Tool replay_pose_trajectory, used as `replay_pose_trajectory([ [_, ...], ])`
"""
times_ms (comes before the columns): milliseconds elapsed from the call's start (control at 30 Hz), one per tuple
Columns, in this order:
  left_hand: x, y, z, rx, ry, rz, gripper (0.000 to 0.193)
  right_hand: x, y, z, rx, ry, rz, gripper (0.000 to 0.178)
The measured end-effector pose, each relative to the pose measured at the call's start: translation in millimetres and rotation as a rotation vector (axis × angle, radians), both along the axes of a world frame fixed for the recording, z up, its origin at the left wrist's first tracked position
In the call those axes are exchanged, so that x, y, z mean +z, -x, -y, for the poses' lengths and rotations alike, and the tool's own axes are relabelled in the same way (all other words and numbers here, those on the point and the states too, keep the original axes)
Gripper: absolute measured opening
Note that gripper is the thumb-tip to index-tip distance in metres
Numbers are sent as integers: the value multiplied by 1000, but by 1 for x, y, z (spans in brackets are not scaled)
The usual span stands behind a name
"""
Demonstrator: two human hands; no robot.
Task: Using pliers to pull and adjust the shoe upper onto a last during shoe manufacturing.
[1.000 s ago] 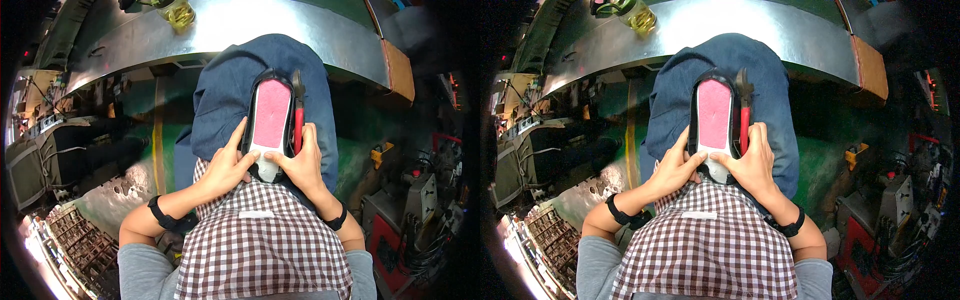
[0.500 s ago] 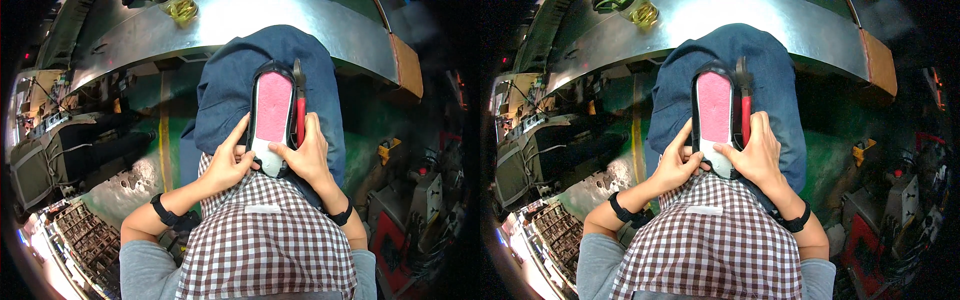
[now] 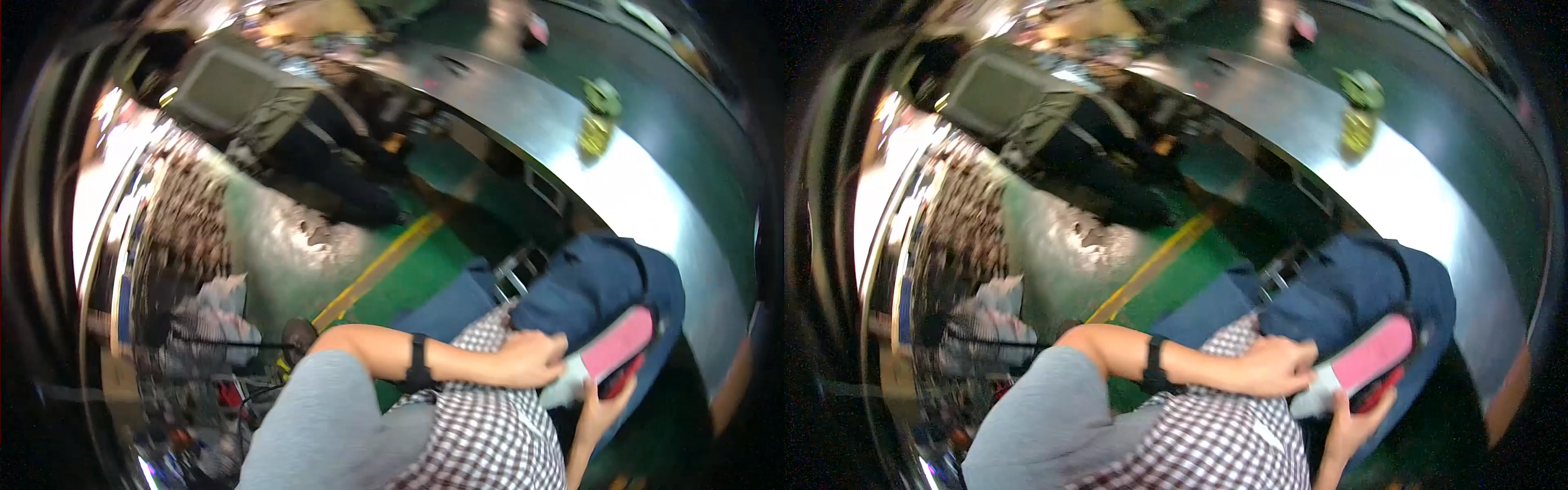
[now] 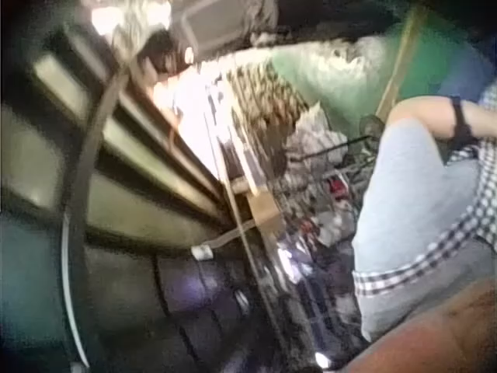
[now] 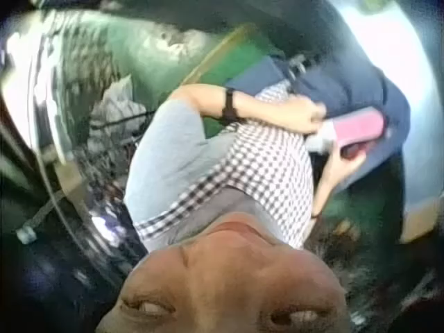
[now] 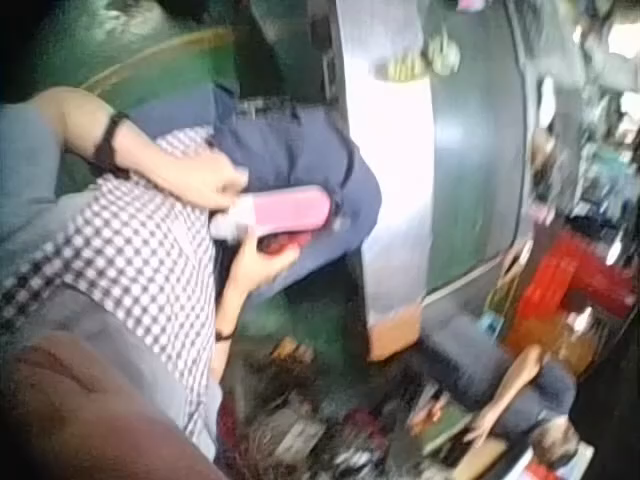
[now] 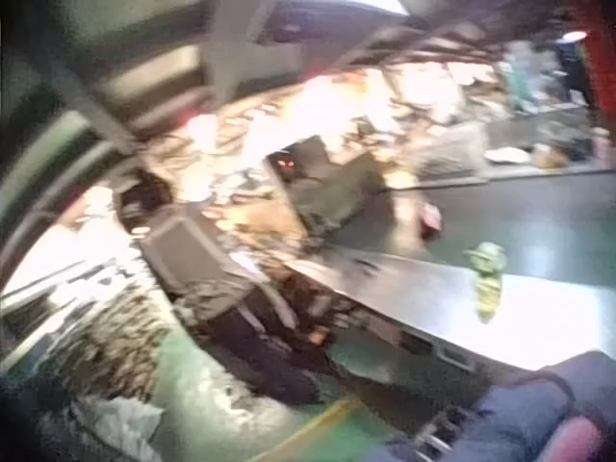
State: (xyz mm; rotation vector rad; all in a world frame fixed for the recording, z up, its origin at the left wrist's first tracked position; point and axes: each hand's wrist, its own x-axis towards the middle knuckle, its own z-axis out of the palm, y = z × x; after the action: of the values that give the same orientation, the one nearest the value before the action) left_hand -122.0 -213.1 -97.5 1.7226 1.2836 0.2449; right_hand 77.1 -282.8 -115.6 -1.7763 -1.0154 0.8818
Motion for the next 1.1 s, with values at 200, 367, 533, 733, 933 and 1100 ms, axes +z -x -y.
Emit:
replay_pose_trajectory([
  [200, -7, -1, 5, -14, -6, -55, 50, -24, -7, -9, 145, -101, 151, 67],
  [367, -31, 2, 2, 106, 309, 304, 41, -6, 7, -19, 61, 9, 105, 73],
  [533, -45, 4, -3, 21, 109, 267, 31, -22, -1, -21, 87, -68, 17, 85],
  [733, -49, 6, -9, -98, 107, 333, 30, -23, -6, -29, 195, -113, -27, 103],
  [933, -42, 2, -15, -357, 69, 354, 27, -23, -20, -9, 226, -273, 151, 85],
  [1100, 5, 14, -11, -188, 52, -44, 37, 0, -29, -4, 48, 5, -449, 82],
])
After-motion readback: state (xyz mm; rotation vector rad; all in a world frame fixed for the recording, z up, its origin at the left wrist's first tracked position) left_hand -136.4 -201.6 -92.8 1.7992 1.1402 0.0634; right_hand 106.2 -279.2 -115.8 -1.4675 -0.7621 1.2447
